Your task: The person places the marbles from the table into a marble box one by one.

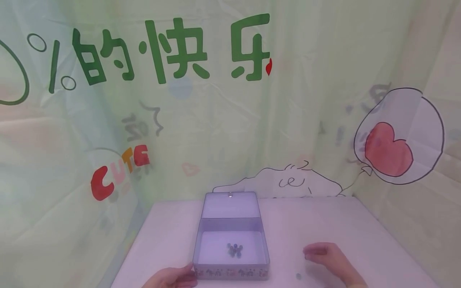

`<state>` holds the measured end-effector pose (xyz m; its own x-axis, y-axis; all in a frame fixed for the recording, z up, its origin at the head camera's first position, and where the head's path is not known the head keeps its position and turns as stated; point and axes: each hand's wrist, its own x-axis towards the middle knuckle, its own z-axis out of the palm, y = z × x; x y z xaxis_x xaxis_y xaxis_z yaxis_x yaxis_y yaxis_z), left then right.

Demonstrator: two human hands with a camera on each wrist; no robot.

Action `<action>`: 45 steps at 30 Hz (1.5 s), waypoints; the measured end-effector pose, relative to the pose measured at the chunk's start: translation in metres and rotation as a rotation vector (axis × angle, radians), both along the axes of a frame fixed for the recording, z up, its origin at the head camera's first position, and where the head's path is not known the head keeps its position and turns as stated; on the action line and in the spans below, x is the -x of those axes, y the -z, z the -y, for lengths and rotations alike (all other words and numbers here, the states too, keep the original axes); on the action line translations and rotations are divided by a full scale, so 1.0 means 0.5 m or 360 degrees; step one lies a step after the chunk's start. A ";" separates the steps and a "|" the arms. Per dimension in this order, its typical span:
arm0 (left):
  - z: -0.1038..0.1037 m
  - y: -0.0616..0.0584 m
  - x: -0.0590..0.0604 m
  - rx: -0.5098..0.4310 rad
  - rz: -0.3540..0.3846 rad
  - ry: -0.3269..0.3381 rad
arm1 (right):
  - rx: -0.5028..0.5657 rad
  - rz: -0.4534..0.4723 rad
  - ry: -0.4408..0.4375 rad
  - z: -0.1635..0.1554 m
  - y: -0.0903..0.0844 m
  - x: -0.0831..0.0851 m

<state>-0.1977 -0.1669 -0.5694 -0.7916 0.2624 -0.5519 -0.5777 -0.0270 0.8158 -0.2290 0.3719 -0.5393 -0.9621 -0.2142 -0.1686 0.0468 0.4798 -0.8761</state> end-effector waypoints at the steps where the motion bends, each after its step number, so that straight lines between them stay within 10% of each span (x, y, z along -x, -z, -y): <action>1: 0.000 0.000 0.000 0.0006 -0.0005 -0.0001 | -0.0020 -0.0019 0.0007 0.006 -0.011 0.006; 9: 0.000 0.001 -0.005 0.0000 -0.0065 -0.0022 | -0.0029 -0.0130 0.0013 0.123 -0.073 0.068; 21: -0.011 0.001 -0.014 -0.0031 -0.0134 0.0003 | 0.0138 -0.0233 -0.0237 0.312 -0.065 0.127; 45: -0.004 0.011 -0.001 -0.0004 -0.0104 -0.0014 | 0.0139 -0.0221 -0.0230 0.323 -0.066 0.125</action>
<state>-0.1973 -0.1650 -0.5749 -0.8284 0.2562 -0.4981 -0.5227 -0.0339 0.8518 -0.2913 0.2103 -0.5064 -0.9331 -0.3594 -0.0112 -0.1412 0.3948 -0.9079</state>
